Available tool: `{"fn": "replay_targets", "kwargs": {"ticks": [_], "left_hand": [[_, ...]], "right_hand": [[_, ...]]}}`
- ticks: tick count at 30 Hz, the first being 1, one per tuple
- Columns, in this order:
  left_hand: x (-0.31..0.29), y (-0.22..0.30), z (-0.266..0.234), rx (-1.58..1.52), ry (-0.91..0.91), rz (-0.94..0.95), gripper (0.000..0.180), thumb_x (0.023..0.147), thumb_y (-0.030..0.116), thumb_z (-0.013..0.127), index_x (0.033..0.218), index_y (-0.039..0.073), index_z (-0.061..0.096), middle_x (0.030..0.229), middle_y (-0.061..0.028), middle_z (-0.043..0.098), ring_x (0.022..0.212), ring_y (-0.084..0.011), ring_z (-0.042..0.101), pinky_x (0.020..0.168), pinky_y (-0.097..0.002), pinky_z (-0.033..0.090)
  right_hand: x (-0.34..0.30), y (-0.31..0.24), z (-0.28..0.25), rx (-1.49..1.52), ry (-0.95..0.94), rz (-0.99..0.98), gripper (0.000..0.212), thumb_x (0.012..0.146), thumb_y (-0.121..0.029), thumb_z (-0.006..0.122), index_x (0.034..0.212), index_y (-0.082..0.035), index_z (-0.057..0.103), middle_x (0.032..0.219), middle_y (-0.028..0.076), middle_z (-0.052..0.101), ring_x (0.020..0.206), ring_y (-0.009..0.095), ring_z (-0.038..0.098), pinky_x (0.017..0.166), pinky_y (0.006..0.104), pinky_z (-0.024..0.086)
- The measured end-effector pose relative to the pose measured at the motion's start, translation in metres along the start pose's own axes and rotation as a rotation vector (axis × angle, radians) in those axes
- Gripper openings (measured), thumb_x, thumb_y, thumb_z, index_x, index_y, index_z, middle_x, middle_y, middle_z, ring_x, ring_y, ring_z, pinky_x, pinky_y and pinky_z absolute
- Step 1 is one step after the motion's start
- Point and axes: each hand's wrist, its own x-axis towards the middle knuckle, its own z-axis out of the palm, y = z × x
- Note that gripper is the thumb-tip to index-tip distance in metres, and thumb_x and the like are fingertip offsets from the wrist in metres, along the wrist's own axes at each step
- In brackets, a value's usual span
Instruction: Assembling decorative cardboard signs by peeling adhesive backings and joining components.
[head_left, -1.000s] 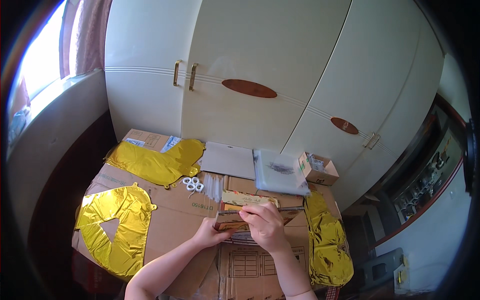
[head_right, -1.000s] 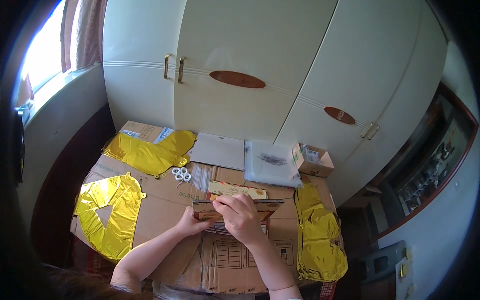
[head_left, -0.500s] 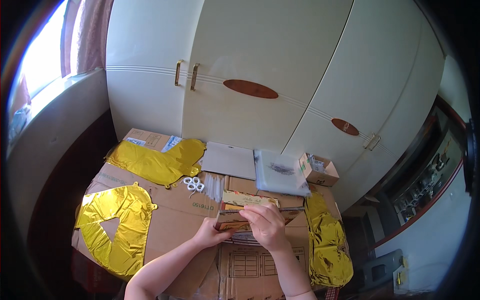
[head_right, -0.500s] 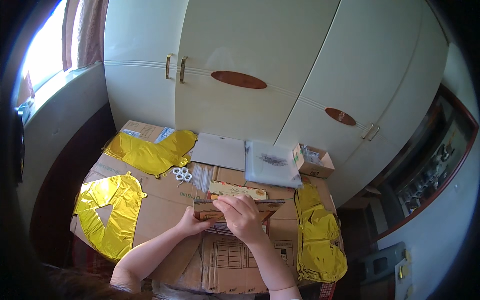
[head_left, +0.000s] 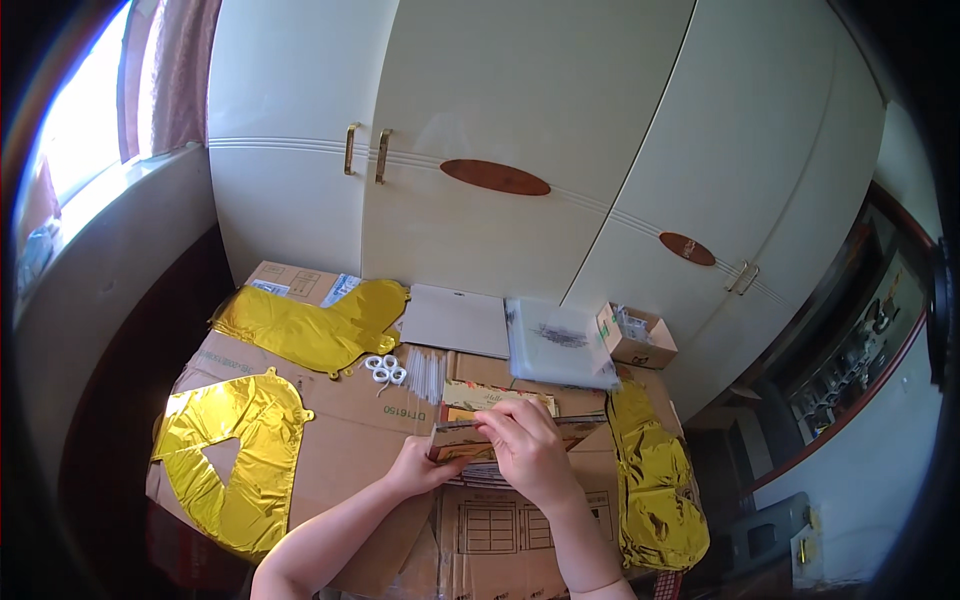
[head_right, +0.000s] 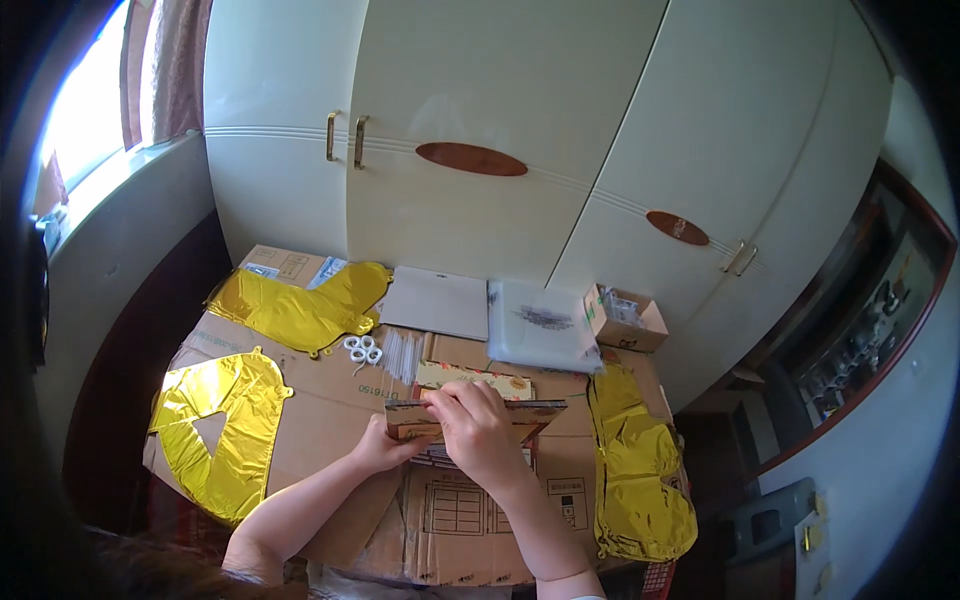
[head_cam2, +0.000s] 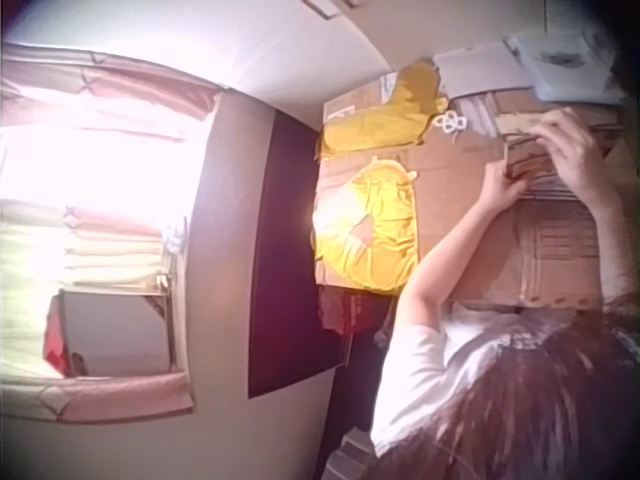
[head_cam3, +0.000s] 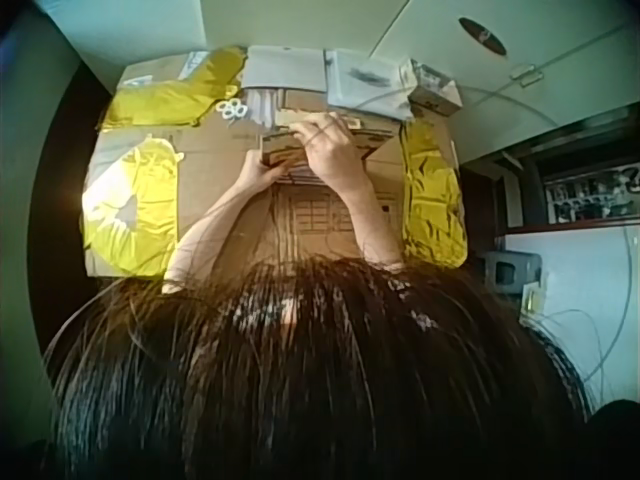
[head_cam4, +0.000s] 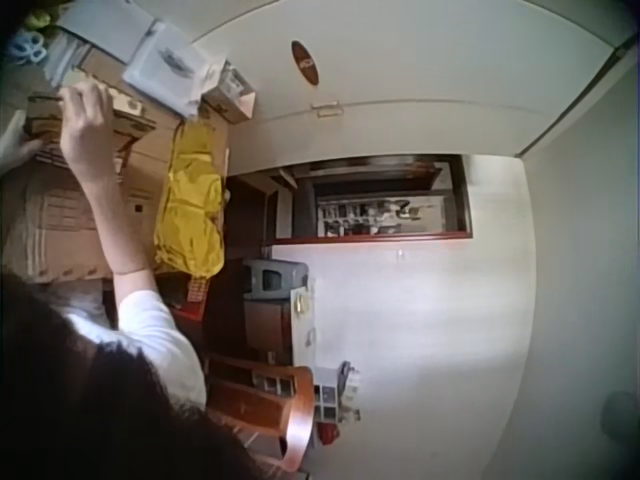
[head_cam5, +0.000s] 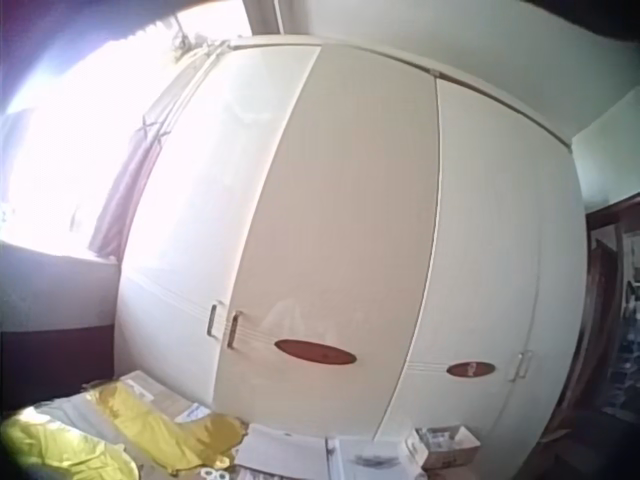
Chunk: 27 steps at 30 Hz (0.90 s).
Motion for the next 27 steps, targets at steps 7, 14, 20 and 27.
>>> {"fn": "replay_targets", "kwargs": {"ticks": [7,14,20,27], "left_hand": [[0.0,-0.001,-0.001,0.015,-0.013,-0.006,0.026,0.077,0.009,0.07,0.101,0.002,0.064,0.082,-0.008,0.068,0.07,-0.0078,0.061,0.066,-0.0258,0.051],[0.0,0.001,0.0,-0.009,-0.021,-0.056,0.024,0.078,0.011,0.069,0.099,0.0,0.063,0.077,-0.006,0.067,0.068,-0.0056,0.059,0.064,-0.0242,0.049],[-0.001,0.002,0.0,-0.019,-0.018,-0.107,0.02,0.078,0.01,0.069,0.094,-0.001,0.064,0.075,-0.0068,0.068,0.065,-0.0057,0.058,0.062,-0.0246,0.049],[0.0,-0.013,0.002,-0.05,0.01,-0.065,0.019,0.078,0.009,0.069,0.093,-0.001,0.065,0.077,-0.0066,0.068,0.066,-0.0068,0.059,0.062,-0.025,0.049]], "right_hand": [[-0.002,0.002,0.001,0.029,0.04,-0.032,0.022,0.068,0.003,0.068,0.088,-0.006,0.067,0.084,0.004,0.06,0.074,0.023,0.054,0.067,0.0321,0.047],[-0.005,0.01,0.002,0.041,0.091,-0.083,0.019,0.071,0.002,0.068,0.088,-0.007,0.065,0.087,0.005,0.061,0.076,0.023,0.056,0.067,0.0299,0.048],[-0.001,0.026,-0.031,0.038,0.291,0.045,0.015,0.077,-0.003,0.066,0.09,-0.006,0.06,0.09,0.009,0.062,0.081,0.025,0.059,0.072,0.0294,0.048],[-0.004,0.044,-0.057,-0.167,0.14,-0.004,0.012,0.071,-0.001,0.069,0.081,-0.007,0.067,0.079,0.002,0.062,0.074,0.019,0.057,0.07,0.0308,0.044]]}}
